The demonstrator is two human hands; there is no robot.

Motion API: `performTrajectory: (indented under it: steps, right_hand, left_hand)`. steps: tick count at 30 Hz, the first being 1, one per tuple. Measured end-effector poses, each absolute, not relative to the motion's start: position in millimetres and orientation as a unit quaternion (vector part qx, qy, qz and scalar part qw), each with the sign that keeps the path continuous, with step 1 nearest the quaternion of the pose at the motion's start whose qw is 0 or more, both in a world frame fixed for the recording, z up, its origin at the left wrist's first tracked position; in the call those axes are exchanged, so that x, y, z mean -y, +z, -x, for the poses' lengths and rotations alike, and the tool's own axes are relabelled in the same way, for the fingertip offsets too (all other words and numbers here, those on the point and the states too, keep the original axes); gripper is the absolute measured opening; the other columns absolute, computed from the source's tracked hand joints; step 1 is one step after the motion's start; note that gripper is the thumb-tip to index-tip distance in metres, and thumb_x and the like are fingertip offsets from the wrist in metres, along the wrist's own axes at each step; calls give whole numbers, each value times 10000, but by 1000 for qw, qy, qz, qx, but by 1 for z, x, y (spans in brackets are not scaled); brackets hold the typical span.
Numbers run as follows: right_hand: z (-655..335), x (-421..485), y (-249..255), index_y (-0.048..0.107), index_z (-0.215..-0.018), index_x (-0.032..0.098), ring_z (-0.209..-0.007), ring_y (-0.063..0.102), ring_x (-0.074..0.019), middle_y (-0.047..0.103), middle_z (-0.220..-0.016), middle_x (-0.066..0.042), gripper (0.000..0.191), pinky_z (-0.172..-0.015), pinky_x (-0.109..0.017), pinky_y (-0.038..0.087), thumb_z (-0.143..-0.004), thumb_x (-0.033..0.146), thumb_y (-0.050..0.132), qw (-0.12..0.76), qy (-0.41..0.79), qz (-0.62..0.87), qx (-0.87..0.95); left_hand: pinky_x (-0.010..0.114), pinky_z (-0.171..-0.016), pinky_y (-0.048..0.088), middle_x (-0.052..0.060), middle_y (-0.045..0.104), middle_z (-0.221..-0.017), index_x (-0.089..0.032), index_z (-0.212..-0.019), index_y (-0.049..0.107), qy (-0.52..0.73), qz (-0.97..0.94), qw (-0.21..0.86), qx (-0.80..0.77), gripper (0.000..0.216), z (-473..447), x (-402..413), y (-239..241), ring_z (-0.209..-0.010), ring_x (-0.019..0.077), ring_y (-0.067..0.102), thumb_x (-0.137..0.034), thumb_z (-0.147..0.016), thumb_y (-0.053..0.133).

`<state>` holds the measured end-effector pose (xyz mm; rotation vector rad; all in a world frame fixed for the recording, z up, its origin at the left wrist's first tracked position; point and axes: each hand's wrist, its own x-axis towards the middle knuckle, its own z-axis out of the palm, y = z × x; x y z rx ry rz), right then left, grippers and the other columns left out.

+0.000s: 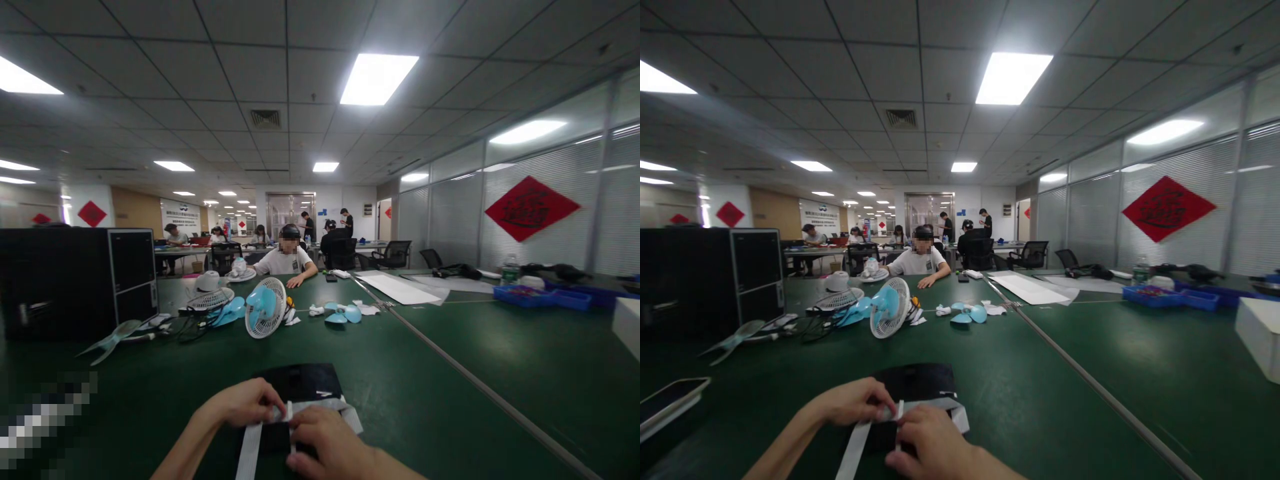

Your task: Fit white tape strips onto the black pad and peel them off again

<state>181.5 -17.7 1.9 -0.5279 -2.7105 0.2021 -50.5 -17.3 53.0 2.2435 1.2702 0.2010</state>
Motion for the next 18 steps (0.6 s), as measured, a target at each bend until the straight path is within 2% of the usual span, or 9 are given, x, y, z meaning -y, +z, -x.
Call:
performTrajectory:
  steps: [3,5,7,10,18]
  right_hand:
    - [-178,17,7,663,-862,176,-839,594,-157,680,-890,-45,340,-786,-244,409,-943,331,371,169,92,228,954]
    - [-174,16,9,666,-888,177,-846,592,-156,678,-896,-40,285,-790,-239,411,-925,283,404,169,108,262,944]
    - [-171,16,11,669,-950,181,-931,578,-167,668,-992,-46,206,-831,-236,406,-871,247,490,183,124,276,935]
    - [-168,18,13,662,-1036,183,-1040,538,-188,635,-1119,-59,248,-902,-247,388,-812,224,562,195,146,280,929]
    - [-168,21,6,666,-938,179,-986,514,-199,646,-1020,-61,185,-880,-291,395,-847,233,515,188,96,271,939]
  left_hand:
    - [219,-643,376,-9,629,-751,-227,-1021,700,74,-833,286,-468,372,52,16,51,-667,137,497,-438,-765,531]
    - [217,-630,372,-12,624,-744,-228,-1039,693,68,-832,291,-468,379,53,15,50,-655,132,490,-434,-771,522]
    - [215,-634,372,-15,622,-747,-230,-1058,686,66,-833,287,-469,384,55,14,49,-667,133,490,-427,-772,521]
    - [213,-656,379,-14,624,-767,-231,-1075,678,66,-837,278,-467,392,56,13,50,-706,139,497,-420,-767,528]
    - [203,-615,363,-9,627,-812,-256,-1057,694,66,-822,290,-486,357,54,16,51,-667,126,483,-335,-747,535]
